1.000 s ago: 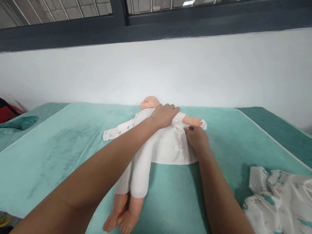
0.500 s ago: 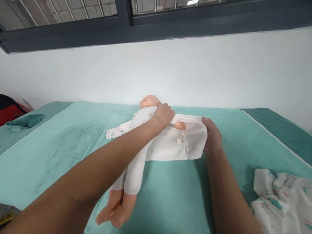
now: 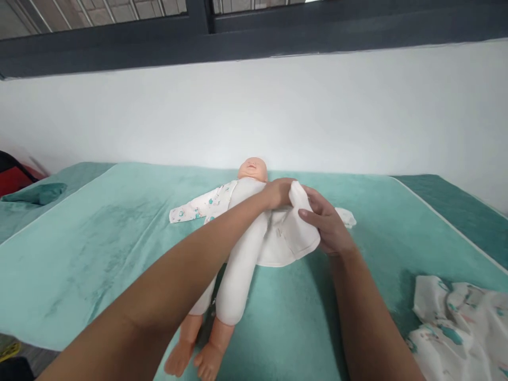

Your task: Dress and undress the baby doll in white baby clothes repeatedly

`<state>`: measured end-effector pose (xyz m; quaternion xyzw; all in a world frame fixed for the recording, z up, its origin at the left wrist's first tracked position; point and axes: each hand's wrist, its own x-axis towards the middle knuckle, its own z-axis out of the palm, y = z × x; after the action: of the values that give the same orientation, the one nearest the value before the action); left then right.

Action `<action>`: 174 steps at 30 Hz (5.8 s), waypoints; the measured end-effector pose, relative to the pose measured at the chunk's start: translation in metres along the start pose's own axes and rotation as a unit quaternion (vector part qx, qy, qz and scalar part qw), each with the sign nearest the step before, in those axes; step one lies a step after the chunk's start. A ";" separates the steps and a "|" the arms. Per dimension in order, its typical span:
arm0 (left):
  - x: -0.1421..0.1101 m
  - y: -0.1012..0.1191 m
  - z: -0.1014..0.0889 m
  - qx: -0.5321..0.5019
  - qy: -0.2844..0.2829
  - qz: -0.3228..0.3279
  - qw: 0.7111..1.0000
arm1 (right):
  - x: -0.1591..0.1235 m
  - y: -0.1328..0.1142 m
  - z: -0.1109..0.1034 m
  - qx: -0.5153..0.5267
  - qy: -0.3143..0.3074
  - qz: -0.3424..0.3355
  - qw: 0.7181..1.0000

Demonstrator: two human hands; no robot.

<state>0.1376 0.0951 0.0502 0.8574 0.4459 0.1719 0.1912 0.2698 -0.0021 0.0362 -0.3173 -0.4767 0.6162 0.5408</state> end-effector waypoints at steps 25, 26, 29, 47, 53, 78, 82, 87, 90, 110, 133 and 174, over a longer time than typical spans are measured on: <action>-0.223 -0.067 0.013 -0.394 0.303 -0.203 0.844 | 0.008 0.056 0.009 -0.497 0.133 0.013 0.858; -0.227 -0.068 0.015 -0.432 0.293 -0.188 0.832 | 0.008 0.058 0.009 -0.521 0.139 0.014 0.842; -0.232 -0.074 0.014 -0.511 0.240 -0.146 0.812 | 0.005 0.059 0.011 -0.535 0.141 0.011 0.833; -0.230 -0.077 0.014 -0.583 0.234 -0.147 0.764 | 0.002 0.067 0.005 -0.296 0.256 0.048 0.919; -0.230 -0.074 0.010 -0.601 0.256 -0.157 0.741 | -0.024 0.063 0.026 -0.449 0.246 -0.134 0.849; -0.223 -0.088 0.022 -0.346 0.331 -0.195 0.856 | -0.056 0.065 0.012 -0.492 0.281 -0.039 0.823; -0.225 -0.088 0.019 -0.334 0.309 -0.212 0.865 | -0.034 0.061 -0.019 -0.591 0.241 -0.023 0.770; -0.227 -0.085 0.018 -0.453 0.251 -0.193 0.833 | -0.018 0.062 -0.049 -0.631 0.277 -0.054 0.723; -0.227 -0.084 0.016 -0.547 0.272 -0.169 0.774 | -0.017 0.062 -0.065 -0.647 0.320 -0.080 0.687; -0.225 -0.087 0.014 -0.643 0.348 -0.169 0.661 | -0.006 0.045 -0.112 -0.599 0.399 -0.089 0.689; -0.197 -0.116 0.019 -0.653 0.414 -0.224 0.594 | -0.039 0.062 -0.001 -0.535 0.130 -0.031 0.834; -0.289 -0.051 0.034 -0.184 0.305 -0.142 0.924 | -0.258 0.032 -0.079 -0.748 0.364 -0.093 0.548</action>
<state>-0.0398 -0.1240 -0.0398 0.6409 0.5601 0.4751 0.2233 0.3845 -0.2317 -0.0529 -0.7578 -0.5548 -0.1848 0.2894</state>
